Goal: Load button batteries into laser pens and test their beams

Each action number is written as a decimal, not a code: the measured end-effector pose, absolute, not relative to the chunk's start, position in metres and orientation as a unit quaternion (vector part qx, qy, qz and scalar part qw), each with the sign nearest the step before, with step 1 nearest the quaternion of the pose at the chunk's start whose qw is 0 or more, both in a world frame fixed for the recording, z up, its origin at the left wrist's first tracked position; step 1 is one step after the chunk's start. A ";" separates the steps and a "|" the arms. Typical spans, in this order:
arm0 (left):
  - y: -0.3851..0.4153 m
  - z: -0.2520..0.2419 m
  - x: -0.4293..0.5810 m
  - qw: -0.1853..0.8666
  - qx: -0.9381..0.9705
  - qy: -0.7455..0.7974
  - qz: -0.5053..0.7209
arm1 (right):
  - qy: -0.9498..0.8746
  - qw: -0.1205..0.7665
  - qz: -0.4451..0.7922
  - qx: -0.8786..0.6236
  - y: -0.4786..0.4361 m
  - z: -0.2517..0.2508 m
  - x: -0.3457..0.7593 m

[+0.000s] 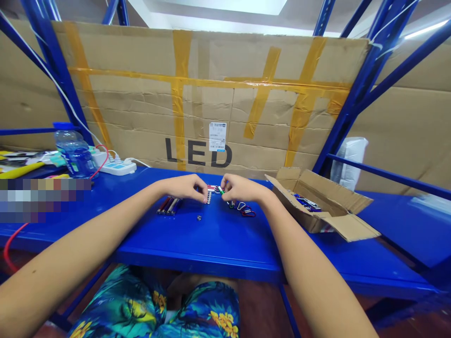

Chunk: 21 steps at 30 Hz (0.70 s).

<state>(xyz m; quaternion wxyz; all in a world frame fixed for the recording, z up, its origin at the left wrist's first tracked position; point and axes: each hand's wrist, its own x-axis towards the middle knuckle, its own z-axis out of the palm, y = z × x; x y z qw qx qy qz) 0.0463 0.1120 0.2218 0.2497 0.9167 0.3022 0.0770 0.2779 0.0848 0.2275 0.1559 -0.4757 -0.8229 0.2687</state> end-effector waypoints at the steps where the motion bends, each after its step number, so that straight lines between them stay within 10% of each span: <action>1: 0.114 0.220 0.046 0.218 0.915 0.321 0.113 | -0.820 0.170 0.257 -0.482 0.088 0.225 0.278; 21: 0.119 0.204 0.052 0.108 0.932 0.335 0.090 | -0.825 0.228 0.166 -0.489 0.099 0.212 0.272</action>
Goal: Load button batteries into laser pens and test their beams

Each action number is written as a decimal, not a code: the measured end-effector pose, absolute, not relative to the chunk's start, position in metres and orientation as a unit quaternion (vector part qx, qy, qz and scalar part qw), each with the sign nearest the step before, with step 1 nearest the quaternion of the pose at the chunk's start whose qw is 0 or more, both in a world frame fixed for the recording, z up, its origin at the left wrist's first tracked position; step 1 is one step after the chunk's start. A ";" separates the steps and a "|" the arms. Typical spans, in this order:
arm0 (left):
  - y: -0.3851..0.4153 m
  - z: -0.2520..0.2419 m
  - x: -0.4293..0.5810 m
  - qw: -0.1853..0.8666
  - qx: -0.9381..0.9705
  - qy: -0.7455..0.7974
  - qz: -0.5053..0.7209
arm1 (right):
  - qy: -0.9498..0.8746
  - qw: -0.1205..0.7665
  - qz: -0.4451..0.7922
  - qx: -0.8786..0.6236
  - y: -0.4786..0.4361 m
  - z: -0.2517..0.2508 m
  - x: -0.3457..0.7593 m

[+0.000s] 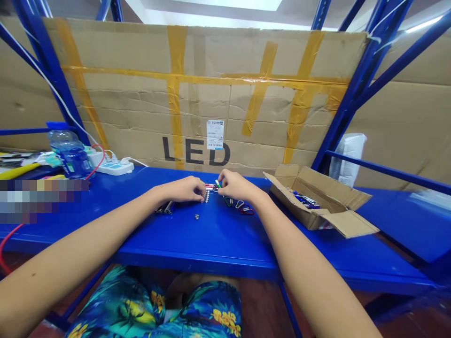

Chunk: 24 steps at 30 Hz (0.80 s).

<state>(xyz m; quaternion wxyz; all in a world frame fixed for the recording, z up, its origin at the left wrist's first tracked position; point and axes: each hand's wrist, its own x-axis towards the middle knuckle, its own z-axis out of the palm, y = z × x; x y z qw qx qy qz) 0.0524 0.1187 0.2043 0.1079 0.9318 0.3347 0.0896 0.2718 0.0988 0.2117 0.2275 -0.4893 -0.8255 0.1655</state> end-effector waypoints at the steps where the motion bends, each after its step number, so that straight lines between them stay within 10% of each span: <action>1: 0.118 0.206 0.052 0.110 0.931 0.338 0.082 | -0.825 0.230 0.168 -0.488 0.099 0.211 0.272; 24: 0.111 0.214 0.050 0.099 0.916 0.389 0.002 | -0.804 0.298 0.295 -0.421 0.106 0.203 0.264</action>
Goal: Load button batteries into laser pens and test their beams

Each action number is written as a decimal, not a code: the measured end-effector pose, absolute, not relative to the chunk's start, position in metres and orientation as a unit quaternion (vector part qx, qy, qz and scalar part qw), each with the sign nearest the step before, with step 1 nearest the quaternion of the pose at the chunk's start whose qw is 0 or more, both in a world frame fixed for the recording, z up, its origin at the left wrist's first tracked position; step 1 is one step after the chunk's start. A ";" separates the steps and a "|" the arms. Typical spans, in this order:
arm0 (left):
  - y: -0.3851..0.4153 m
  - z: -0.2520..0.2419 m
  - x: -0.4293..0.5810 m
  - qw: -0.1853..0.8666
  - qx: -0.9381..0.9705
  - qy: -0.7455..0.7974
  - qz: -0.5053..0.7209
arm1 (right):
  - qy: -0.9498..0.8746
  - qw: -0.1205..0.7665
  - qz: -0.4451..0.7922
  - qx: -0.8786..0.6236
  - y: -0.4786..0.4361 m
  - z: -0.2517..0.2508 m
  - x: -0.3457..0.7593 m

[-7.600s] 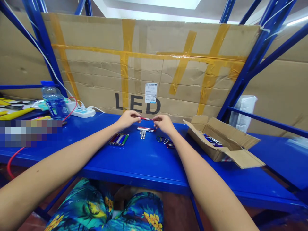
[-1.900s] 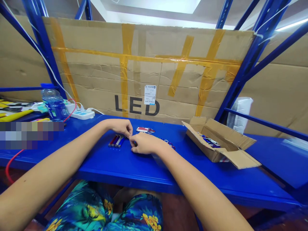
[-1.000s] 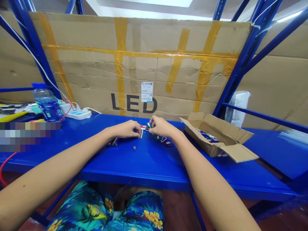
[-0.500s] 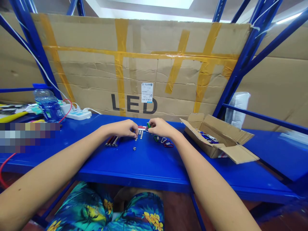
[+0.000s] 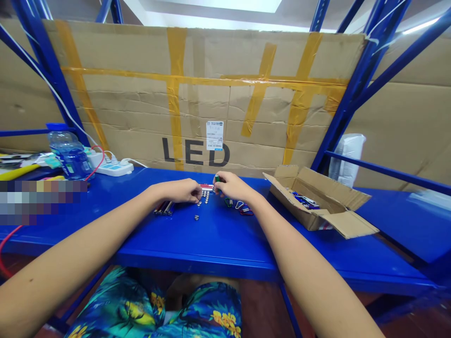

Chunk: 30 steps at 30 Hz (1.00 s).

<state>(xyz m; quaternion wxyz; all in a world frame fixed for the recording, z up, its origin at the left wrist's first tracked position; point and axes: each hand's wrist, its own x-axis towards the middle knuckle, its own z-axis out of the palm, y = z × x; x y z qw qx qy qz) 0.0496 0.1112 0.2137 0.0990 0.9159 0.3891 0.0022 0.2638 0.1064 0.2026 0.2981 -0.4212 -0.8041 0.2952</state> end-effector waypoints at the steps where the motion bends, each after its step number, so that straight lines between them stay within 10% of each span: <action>1: 0.111 0.214 0.049 0.106 0.912 0.397 0.001 | -0.806 0.310 0.293 -0.409 0.107 0.202 0.264; 8: 0.114 0.213 0.045 0.121 0.912 0.393 0.020 | -0.829 0.333 0.270 -0.360 0.110 0.202 0.265; 16: 0.109 0.215 0.055 0.021 0.887 0.314 0.338 | -0.833 0.294 0.260 -0.390 0.114 0.196 0.264; 30: 0.112 0.202 0.063 -0.053 0.906 0.245 0.341 | -0.807 0.326 0.354 -0.342 0.115 0.193 0.261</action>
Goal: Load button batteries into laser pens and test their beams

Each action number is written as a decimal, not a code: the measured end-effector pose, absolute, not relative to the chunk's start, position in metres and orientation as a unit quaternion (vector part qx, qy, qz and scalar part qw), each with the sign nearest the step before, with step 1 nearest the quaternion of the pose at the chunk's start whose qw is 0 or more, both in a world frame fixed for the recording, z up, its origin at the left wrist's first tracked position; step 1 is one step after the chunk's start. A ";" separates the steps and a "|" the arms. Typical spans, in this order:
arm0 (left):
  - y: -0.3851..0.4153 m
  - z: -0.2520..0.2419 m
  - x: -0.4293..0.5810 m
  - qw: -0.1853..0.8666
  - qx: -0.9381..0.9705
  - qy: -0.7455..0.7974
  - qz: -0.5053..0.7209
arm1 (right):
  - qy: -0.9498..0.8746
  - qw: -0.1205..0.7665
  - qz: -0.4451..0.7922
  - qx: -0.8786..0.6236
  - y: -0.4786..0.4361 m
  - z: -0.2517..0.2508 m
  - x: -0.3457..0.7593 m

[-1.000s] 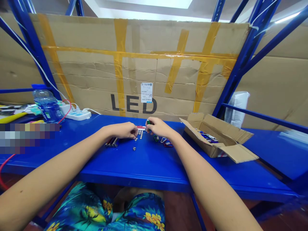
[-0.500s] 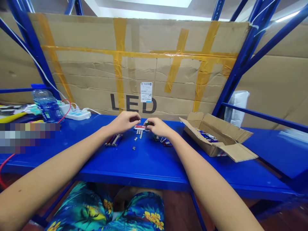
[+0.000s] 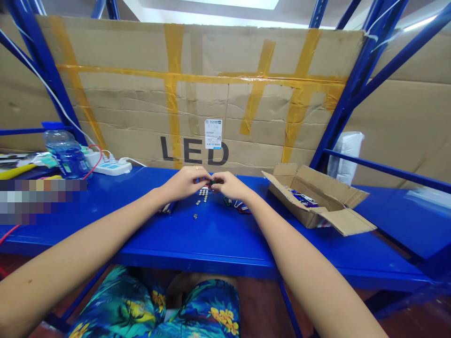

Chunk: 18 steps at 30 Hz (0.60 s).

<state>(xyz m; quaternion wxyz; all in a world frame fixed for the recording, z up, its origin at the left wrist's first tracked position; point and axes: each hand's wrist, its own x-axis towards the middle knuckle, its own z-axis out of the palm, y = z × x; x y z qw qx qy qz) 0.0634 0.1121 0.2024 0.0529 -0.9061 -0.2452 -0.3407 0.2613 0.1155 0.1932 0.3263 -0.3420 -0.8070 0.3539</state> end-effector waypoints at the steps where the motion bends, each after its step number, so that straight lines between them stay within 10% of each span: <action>1: 0.112 0.202 0.063 0.057 -0.907 -0.244 -0.338 | -0.808 0.328 0.346 -0.345 0.117 0.193 0.262; 18: 0.109 0.204 0.060 0.136 -0.920 -0.245 -0.274 | -0.763 0.322 0.457 -0.323 0.114 0.188 0.261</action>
